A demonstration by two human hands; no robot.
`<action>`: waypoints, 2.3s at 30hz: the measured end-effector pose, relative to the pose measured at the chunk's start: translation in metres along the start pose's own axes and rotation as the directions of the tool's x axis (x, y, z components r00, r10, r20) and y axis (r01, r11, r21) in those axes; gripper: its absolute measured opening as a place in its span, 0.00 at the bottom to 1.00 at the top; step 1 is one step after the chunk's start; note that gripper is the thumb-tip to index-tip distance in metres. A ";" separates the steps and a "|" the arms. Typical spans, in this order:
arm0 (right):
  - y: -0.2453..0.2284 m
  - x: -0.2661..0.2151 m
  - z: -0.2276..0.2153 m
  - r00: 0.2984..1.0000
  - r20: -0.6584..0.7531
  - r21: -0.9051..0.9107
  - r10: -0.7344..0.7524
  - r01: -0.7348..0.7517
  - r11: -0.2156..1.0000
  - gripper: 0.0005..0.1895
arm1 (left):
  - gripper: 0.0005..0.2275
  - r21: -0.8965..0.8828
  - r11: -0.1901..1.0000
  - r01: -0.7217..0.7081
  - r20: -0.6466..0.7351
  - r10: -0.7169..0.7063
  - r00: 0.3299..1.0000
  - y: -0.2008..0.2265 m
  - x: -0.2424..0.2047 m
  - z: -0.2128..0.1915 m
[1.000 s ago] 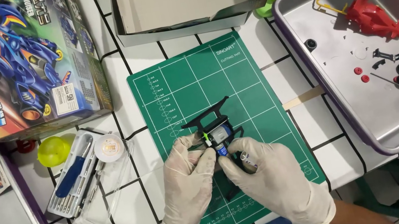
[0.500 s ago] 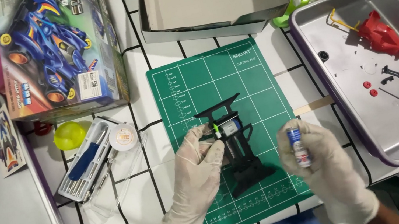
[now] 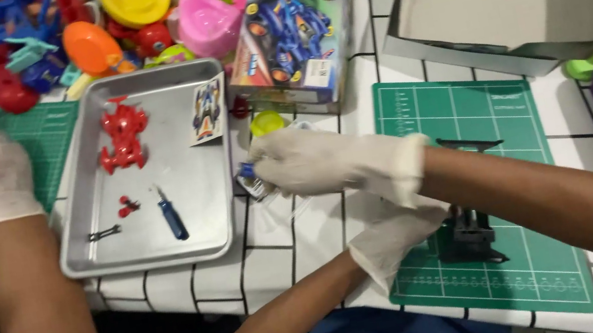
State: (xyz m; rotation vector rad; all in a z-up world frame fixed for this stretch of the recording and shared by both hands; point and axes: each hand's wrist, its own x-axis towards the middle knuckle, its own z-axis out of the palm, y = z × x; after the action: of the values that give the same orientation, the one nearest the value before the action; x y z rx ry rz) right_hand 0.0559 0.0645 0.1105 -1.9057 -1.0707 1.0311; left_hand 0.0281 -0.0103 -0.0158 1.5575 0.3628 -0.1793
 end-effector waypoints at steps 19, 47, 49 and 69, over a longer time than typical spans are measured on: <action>0.053 0.236 0.159 0.808 -0.243 -0.830 -0.537 0.113 0.546 0.11 | 0.23 0.331 0.944 -0.007 -0.032 0.019 0.999 -0.065 0.037 0.011; 0.157 -0.190 0.002 0.488 -0.693 0.667 0.531 0.154 0.729 0.05 | 0.17 -0.171 0.971 -0.169 0.050 0.179 0.983 0.041 -0.040 -0.012; 0.164 -0.189 0.006 0.486 -0.683 0.684 0.545 0.164 0.711 0.06 | 0.17 -0.165 0.977 -0.132 0.054 0.142 0.988 0.041 -0.042 -0.015; 0.206 -0.203 0.008 0.586 -0.681 0.694 0.439 0.327 0.641 0.17 | 0.17 -0.211 0.974 0.083 0.074 -0.069 0.995 0.030 -0.020 -0.017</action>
State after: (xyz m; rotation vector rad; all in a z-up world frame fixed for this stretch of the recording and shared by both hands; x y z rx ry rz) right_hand 0.0472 -0.1990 -0.0088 -1.3574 0.0670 0.3606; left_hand 0.0179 0.0048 0.0198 1.3226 0.3773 -0.2433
